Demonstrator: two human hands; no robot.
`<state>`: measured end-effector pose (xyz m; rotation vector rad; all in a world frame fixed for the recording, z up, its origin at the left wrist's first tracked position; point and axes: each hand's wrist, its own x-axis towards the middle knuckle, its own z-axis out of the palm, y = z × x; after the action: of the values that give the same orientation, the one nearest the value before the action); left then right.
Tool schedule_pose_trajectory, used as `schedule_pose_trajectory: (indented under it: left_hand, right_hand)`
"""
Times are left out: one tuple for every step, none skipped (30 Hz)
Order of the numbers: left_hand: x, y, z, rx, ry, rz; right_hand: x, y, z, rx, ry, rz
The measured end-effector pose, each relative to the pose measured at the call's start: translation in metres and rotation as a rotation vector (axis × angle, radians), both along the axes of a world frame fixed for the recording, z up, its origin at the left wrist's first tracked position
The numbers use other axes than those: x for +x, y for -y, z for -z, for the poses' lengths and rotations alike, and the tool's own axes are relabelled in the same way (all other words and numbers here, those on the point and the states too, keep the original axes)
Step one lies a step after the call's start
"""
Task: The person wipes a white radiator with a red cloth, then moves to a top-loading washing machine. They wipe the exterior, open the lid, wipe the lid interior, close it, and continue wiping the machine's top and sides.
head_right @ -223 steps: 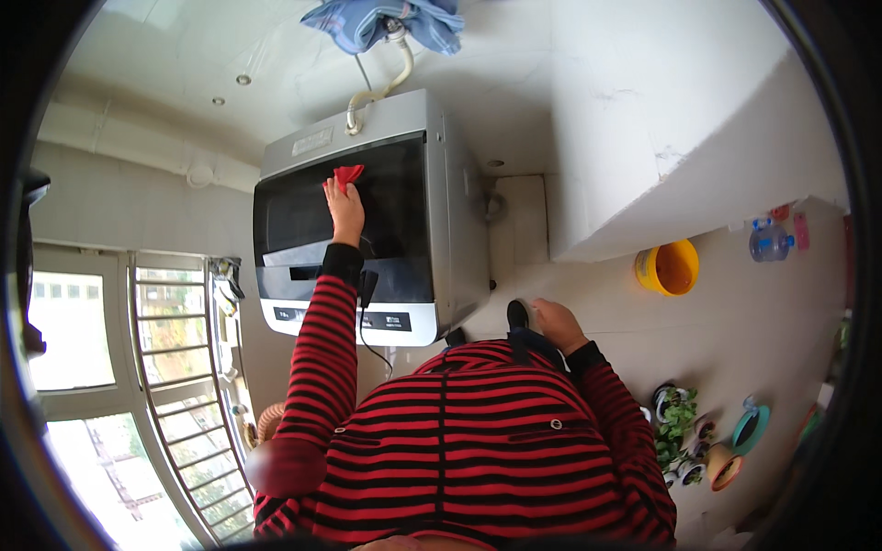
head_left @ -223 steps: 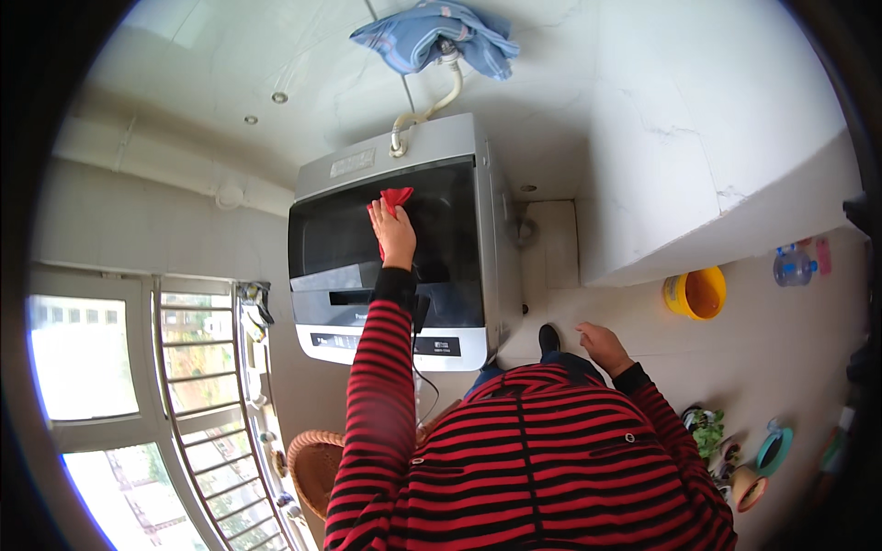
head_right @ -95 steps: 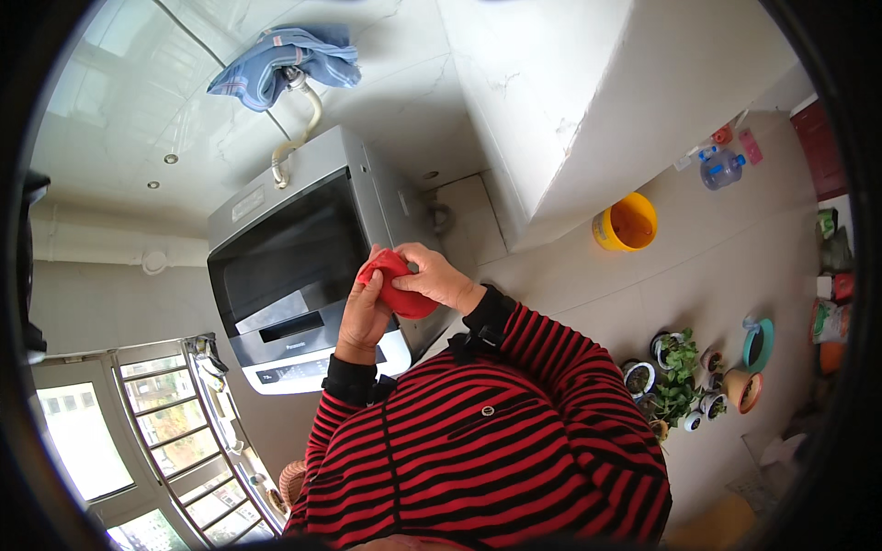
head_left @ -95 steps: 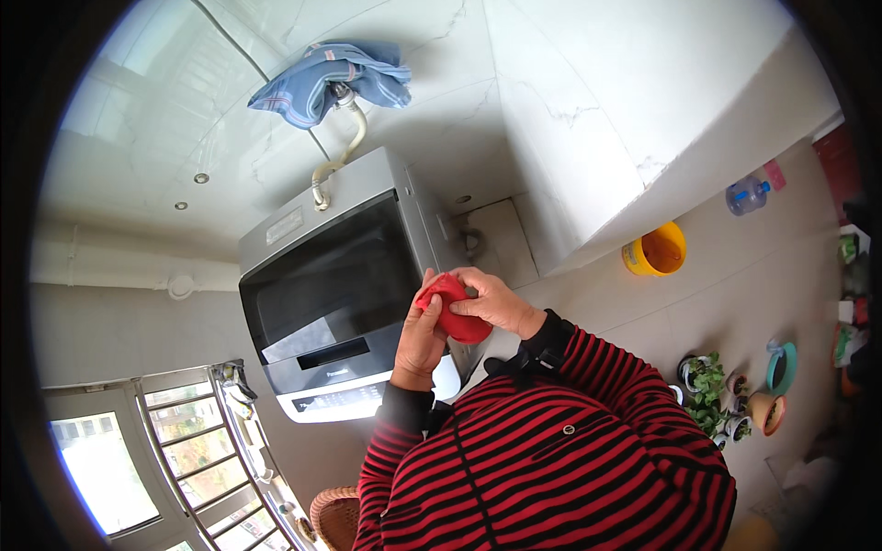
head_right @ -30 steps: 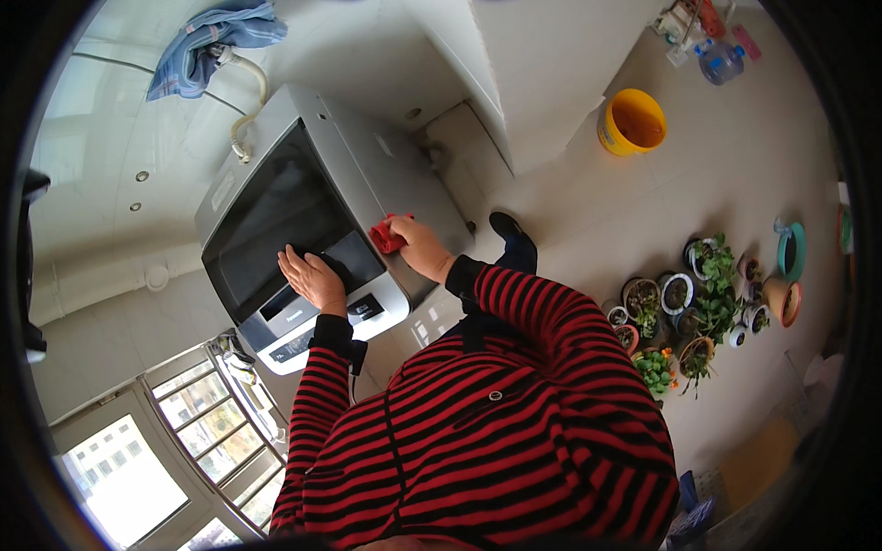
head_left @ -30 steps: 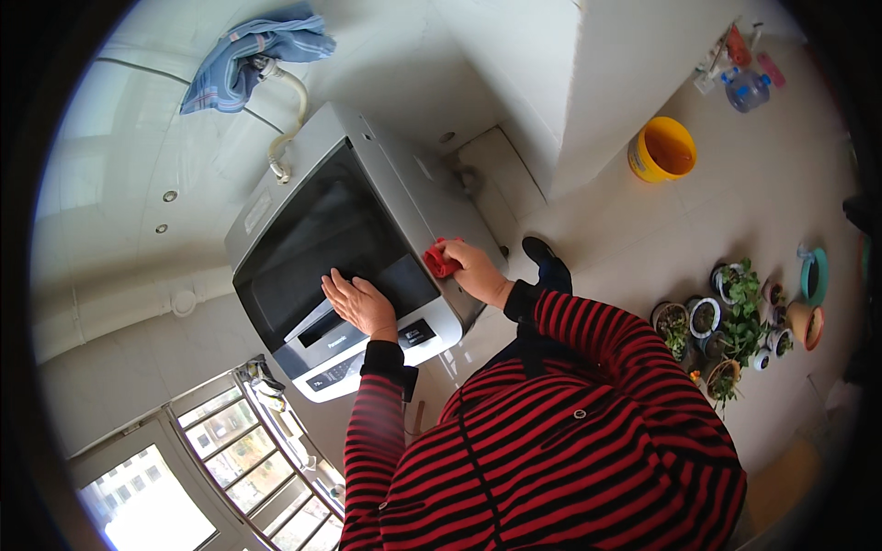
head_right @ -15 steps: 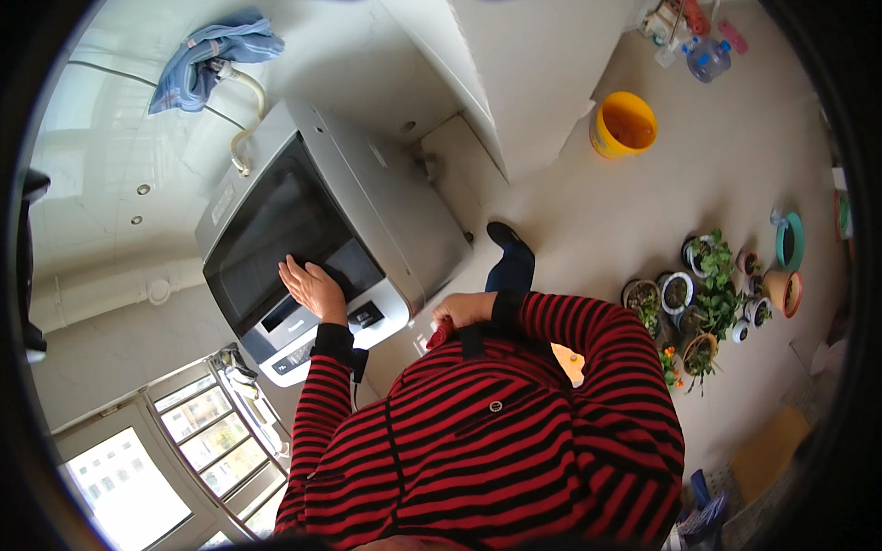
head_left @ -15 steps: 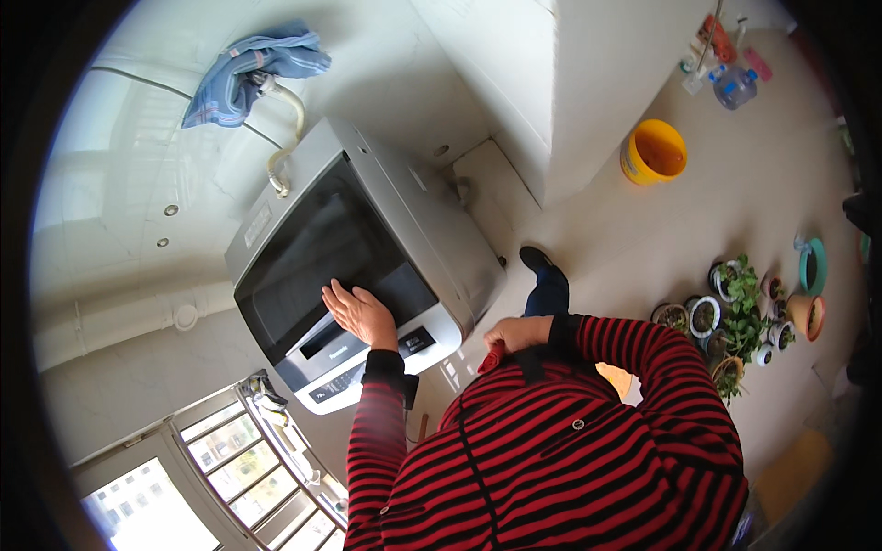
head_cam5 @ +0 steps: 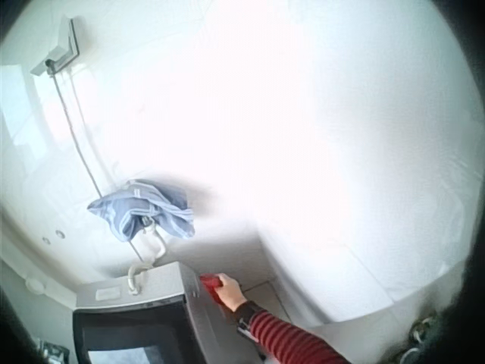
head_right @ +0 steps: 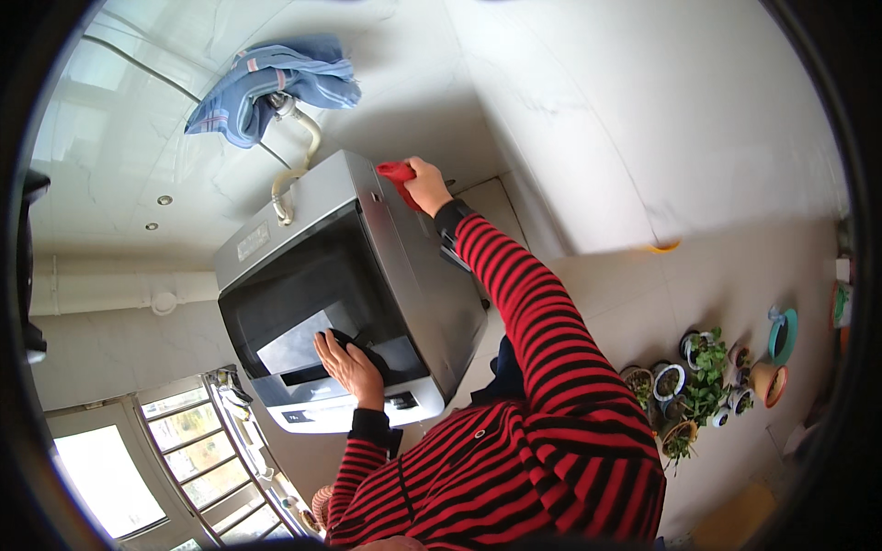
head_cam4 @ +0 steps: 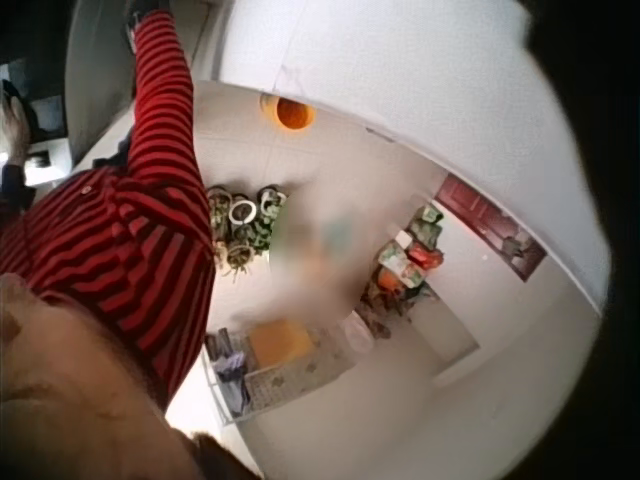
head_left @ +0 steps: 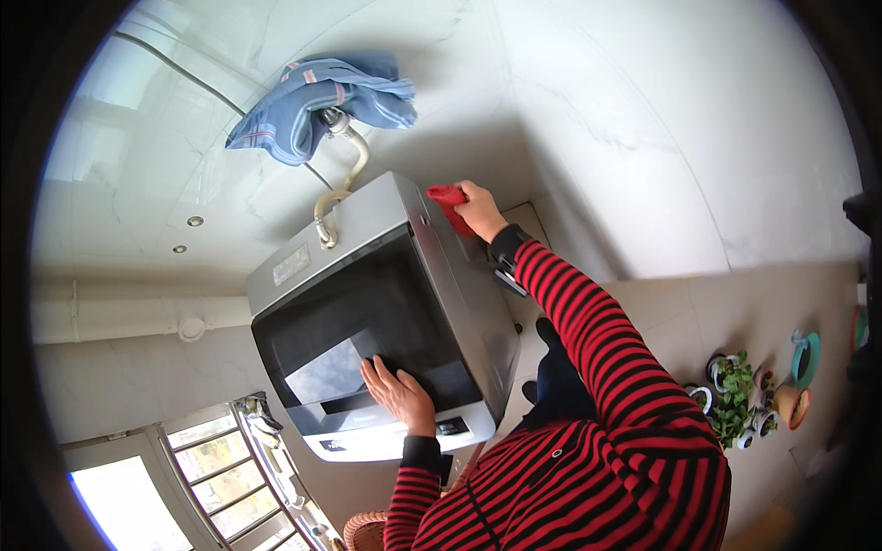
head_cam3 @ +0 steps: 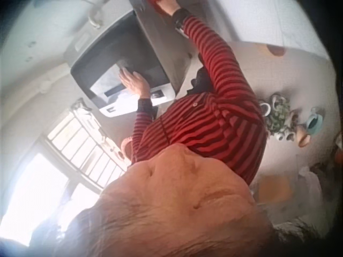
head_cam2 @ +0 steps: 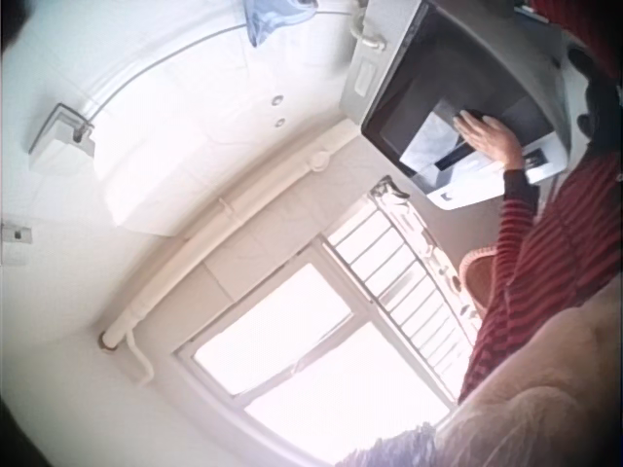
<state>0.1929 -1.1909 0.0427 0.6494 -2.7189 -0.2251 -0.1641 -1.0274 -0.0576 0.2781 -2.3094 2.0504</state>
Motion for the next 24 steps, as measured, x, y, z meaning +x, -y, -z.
schedule_pose_trajectory:
  left_hand:
    - [-0.001, 0.0, -0.002, 0.006, 0.001, 0.006]
    - [-0.002, -0.001, -0.003, 0.003, 0.011, 0.014]
    - [-0.002, -0.002, -0.005, 0.009, 0.032, -0.005]
    - [-0.003, -0.003, -0.006, 0.011, 0.03, -0.003]
    - [-0.004, -0.003, -0.007, 0.014, 0.027, -0.002]
    - [-0.005, -0.003, -0.008, 0.015, 0.043, -0.014]
    - [-0.006, -0.003, -0.008, 0.015, 0.042, -0.017]
    - [-0.006, -0.004, -0.008, 0.017, 0.042, -0.019]
    - [-0.006, -0.003, -0.008, 0.019, 0.042, -0.021]
    - [-0.005, -0.003, -0.008, 0.024, 0.026, -0.008]
    - [-0.004, -0.003, -0.007, 0.026, 0.039, -0.019]
    - [-0.004, -0.003, -0.006, 0.027, 0.043, -0.023]
    - [-0.002, -0.002, -0.005, 0.026, 0.051, -0.026]
    - [-0.002, -0.001, -0.004, 0.012, 0.047, -0.013]
    - [-0.002, -0.001, -0.003, 0.001, 0.05, -0.011]
    - [-0.001, 0.0, -0.002, -0.01, 0.051, -0.008]
    - [-0.001, 0.0, -0.001, -0.021, 0.05, 0.0]
    - [0.0, 0.001, 0.001, -0.022, 0.046, 0.005]
    - [0.0, 0.002, 0.002, -0.017, 0.042, 0.007]
    - [0.001, 0.002, 0.004, -0.013, 0.038, 0.009]
    - [0.002, 0.003, 0.006, -0.008, 0.036, 0.009]
    - [0.003, 0.004, 0.008, -0.014, 0.033, 0.016]
    - [0.004, 0.005, 0.01, -0.039, 0.042, 0.014]
    - [0.003, 0.006, 0.013, -0.039, 0.049, 0.007]
  right_hand:
    - [-0.022, 0.014, 0.004, -0.065, 0.044, 0.014]
    - [-0.041, 0.025, 0.009, -0.041, 0.043, -0.004]
    - [-0.058, 0.034, 0.014, -0.005, 0.076, -0.019]
    - [-0.07, 0.044, 0.02, 0.039, 0.143, -0.029]
    - [-0.077, 0.054, 0.026, 0.037, 0.117, -0.033]
    - [-0.081, 0.063, 0.032, 0.043, 0.125, -0.034]
    - [-0.083, 0.072, 0.037, 0.064, 0.163, -0.031]
    - [-0.08, 0.081, 0.043, 0.152, 0.144, -0.035]
    - [-0.077, 0.085, 0.048, 0.076, 0.166, -0.019]
    - [-0.07, 0.088, 0.053, 0.001, 0.19, -0.003]
    - [-0.06, 0.089, 0.059, -0.052, 0.268, 0.018]
    - [-0.047, 0.087, 0.064, -0.053, 0.199, 0.012]
    - [-0.028, 0.08, 0.07, -0.035, 0.181, 0.017]
    - [-0.009, 0.071, 0.075, 0.001, 0.189, 0.03]
    - [0.013, 0.059, 0.08, -0.001, 0.192, 0.004]
    - [0.04, 0.048, 0.085, 0.023, 0.208, -0.016]
    - [0.07, 0.036, 0.09, 0.008, 0.225, -0.024]
    - [0.102, 0.026, 0.093, 0.015, 0.236, -0.034]
    - [0.133, 0.017, 0.096, -0.032, 0.267, -0.036]
    - [0.162, 0.009, 0.097, -0.023, 0.366, -0.044]
    - [0.19, -0.003, 0.099, -0.105, 0.361, -0.064]
    - [0.221, -0.013, 0.099, -0.142, 0.42, -0.087]
    - [0.25, -0.021, 0.099, -0.153, 0.527, -0.105]
    - [0.276, -0.028, 0.098, -0.169, 0.461, -0.112]
